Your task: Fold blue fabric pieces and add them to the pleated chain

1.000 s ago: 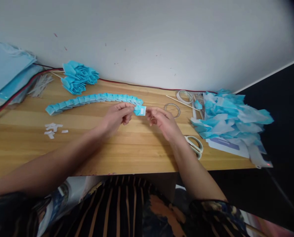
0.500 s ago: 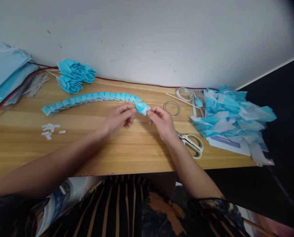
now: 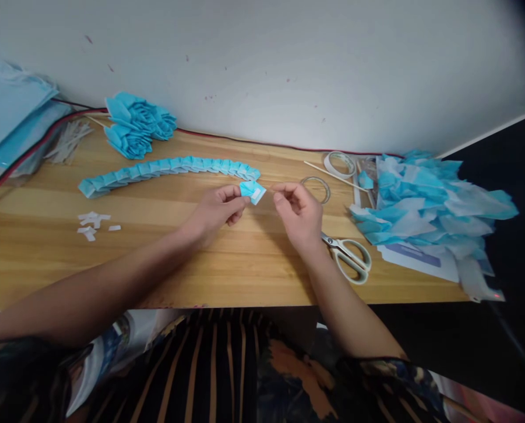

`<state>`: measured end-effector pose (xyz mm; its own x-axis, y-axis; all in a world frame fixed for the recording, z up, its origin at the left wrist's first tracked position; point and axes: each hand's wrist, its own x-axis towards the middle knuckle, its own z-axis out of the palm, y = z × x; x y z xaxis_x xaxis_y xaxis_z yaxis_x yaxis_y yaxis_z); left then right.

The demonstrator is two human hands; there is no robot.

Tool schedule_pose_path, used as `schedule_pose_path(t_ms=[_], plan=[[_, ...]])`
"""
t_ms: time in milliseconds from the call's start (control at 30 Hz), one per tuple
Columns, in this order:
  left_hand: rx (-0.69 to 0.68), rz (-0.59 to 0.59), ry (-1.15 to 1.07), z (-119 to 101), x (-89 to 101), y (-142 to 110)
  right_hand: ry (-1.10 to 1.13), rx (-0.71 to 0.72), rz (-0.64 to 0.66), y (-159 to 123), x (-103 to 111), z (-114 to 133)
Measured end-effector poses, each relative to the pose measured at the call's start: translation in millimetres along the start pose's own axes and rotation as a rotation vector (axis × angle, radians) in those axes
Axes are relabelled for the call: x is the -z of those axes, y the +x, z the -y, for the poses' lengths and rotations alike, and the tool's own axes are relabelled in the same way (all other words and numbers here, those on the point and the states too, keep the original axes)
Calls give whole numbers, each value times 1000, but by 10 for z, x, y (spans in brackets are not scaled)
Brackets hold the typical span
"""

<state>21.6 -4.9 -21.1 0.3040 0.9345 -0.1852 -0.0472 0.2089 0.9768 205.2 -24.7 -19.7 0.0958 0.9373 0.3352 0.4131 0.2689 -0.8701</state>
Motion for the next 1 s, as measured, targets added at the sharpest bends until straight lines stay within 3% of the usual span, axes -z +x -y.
schedule_pose_path(t_ms=[100, 200, 700, 1000], plan=[[-39, 1, 43, -22, -8, -19, -205, 258, 30, -49, -3, 44], [-86, -4, 101, -39, -5, -26, -296, 359, 82, -70, -26, 46], [-200, 24, 258, -42, 6, -36, -349, 390, 88, -71, -38, 7], [-209, 18, 242, -59, -2, -23, -302, 294, 135, -72, -32, 19]])
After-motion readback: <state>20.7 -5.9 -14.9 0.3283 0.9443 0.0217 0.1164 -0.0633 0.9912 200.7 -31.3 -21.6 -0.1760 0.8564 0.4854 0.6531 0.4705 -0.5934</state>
